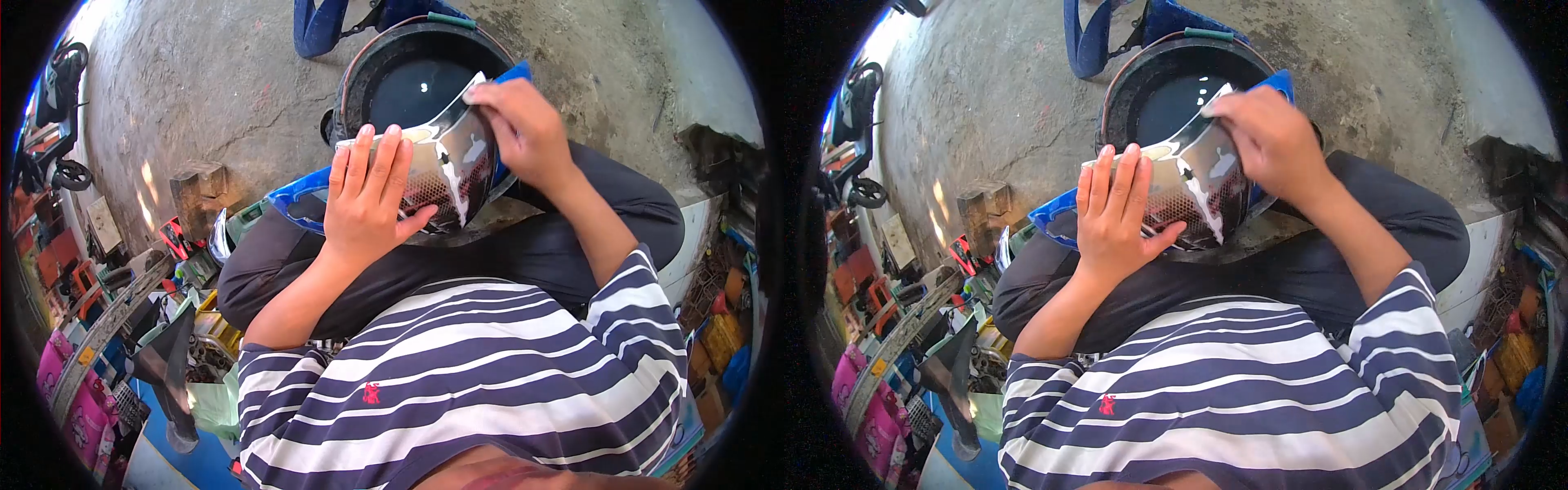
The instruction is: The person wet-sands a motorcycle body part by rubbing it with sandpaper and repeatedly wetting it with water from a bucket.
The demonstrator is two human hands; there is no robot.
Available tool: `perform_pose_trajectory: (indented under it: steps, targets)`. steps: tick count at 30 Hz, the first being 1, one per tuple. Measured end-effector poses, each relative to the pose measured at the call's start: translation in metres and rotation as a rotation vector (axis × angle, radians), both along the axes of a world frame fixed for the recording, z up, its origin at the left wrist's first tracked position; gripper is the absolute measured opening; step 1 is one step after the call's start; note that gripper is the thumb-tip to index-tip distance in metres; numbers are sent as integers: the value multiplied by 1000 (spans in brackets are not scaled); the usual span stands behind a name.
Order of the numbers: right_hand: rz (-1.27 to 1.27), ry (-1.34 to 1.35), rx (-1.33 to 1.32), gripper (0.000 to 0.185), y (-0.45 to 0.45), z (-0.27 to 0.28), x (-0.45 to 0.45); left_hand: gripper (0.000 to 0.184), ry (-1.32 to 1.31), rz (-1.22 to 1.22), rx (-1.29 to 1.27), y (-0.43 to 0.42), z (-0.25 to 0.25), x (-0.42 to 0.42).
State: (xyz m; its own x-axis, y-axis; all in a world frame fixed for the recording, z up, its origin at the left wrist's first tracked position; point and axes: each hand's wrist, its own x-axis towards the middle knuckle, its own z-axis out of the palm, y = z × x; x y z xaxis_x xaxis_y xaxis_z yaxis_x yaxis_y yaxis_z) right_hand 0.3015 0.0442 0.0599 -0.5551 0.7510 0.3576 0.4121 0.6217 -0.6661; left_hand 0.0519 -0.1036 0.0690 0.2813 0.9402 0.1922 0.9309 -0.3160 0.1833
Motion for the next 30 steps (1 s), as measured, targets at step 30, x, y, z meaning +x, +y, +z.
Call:
perform_pose_trajectory:
  steps: [30]
  targets:
    - [14, 3, -8, 25, 4, 0, 1, 88, 8, -10, 0, -1, 1, 1]
